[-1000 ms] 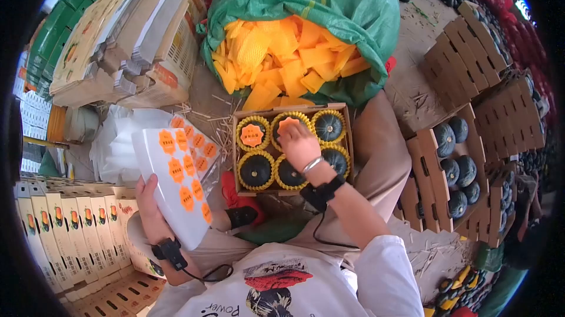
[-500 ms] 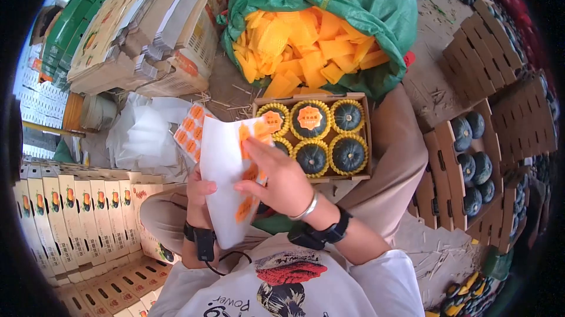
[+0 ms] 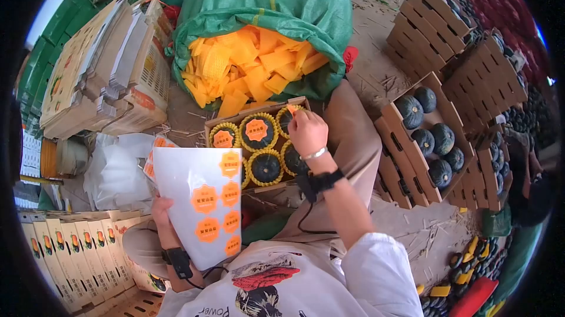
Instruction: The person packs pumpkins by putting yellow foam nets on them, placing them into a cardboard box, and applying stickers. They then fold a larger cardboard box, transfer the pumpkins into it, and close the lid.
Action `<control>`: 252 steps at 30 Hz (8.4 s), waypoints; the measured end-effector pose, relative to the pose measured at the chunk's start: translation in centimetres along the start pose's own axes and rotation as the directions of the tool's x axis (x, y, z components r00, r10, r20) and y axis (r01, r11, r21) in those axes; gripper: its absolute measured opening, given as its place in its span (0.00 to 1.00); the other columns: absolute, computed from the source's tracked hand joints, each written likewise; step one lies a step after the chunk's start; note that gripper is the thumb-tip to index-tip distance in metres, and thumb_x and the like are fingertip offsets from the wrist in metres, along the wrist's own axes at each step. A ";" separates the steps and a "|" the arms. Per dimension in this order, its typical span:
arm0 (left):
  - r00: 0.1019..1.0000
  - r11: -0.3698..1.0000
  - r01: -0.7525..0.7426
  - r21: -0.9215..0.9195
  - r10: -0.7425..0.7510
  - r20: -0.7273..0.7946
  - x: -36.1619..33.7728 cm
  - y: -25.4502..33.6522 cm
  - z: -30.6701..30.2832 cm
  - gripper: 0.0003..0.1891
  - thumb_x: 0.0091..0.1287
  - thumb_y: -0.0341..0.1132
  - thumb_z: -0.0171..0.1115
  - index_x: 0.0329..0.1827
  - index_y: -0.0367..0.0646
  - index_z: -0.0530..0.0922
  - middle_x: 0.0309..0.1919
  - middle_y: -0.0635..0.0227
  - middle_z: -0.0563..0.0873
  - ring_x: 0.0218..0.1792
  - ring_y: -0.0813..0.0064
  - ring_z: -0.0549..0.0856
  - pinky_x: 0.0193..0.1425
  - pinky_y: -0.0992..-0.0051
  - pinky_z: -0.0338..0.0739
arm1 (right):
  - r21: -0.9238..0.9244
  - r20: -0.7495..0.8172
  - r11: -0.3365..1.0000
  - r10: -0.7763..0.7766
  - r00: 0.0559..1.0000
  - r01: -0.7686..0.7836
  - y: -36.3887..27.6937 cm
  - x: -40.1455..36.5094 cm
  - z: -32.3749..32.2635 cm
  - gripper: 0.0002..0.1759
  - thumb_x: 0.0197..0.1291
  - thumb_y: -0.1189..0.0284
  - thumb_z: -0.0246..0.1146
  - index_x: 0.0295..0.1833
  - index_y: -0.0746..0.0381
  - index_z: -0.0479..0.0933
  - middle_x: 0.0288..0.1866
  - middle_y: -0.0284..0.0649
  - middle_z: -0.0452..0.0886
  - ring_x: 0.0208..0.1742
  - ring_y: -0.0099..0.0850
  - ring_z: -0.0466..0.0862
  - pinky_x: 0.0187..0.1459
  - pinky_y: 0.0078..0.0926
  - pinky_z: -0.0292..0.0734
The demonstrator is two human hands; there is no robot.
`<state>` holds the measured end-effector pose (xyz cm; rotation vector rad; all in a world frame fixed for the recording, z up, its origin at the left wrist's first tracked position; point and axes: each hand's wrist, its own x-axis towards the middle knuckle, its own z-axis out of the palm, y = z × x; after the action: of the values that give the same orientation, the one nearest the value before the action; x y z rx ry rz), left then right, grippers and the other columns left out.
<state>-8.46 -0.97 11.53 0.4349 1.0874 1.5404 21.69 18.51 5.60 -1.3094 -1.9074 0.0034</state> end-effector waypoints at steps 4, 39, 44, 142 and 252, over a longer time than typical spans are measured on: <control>0.994 0.999 -0.046 -0.011 0.044 -0.103 0.5 0.2 0.5 0.22 0.38 0.26 0.54 0.42 0.32 0.78 0.34 0.59 0.84 0.33 0.67 0.84 0.39 0.73 0.80 | -0.319 0.340 0.933 -0.052 0.939 0.167 1.5 -1.3 3.6 0.05 0.45 0.72 0.60 0.27 0.62 0.75 0.25 0.40 0.79 0.33 0.36 0.82 0.30 0.32 0.78; 0.953 0.992 0.122 -0.031 -0.109 0.282 -3.2 -3.5 5.2 0.26 0.42 0.22 0.62 0.51 0.35 0.75 0.42 0.64 0.83 0.43 0.70 0.83 0.49 0.71 0.77 | 0.580 0.811 0.022 0.075 0.580 -0.814 -11.6 -5.5 -7.7 0.09 0.59 0.75 0.62 0.44 0.67 0.80 0.31 0.34 0.82 0.30 0.16 0.78 0.31 0.15 0.74; 0.966 0.992 0.128 -0.012 -0.122 0.226 -3.0 -3.3 5.1 0.33 0.38 0.23 0.63 0.55 0.35 0.71 0.45 0.62 0.82 0.45 0.68 0.82 0.52 0.68 0.76 | 0.676 0.715 0.129 0.124 0.688 -0.725 -11.7 -5.7 -7.7 0.07 0.59 0.75 0.61 0.40 0.68 0.80 0.31 0.32 0.81 0.29 0.17 0.78 0.32 0.14 0.74; 0.969 0.976 -0.219 -0.012 0.219 0.114 -4.2 -2.9 1.1 0.25 0.58 0.41 0.64 0.56 0.38 0.71 0.44 0.65 0.80 0.48 0.68 0.80 0.54 0.70 0.73 | 0.369 0.371 0.891 -0.401 0.837 0.263 -17.0 -6.5 -2.2 0.24 0.49 0.82 0.56 0.55 0.74 0.68 0.41 0.50 0.81 0.40 0.40 0.83 0.41 0.33 0.79; 0.828 0.421 -0.454 0.786 0.525 0.197 10.2 14.8 2.9 0.15 0.64 0.44 0.58 0.38 0.39 0.81 0.21 0.71 0.80 0.26 0.81 0.78 0.32 0.79 0.74 | 0.519 0.630 0.844 -0.271 0.728 -0.135 -11.5 -6.5 -2.2 0.17 0.53 0.70 0.61 0.49 0.63 0.74 0.45 0.52 0.76 0.48 0.48 0.76 0.49 0.38 0.74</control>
<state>-17.63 10.60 22.14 1.4698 1.8461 1.4492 14.91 7.20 7.98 -0.8812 -2.3098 1.0617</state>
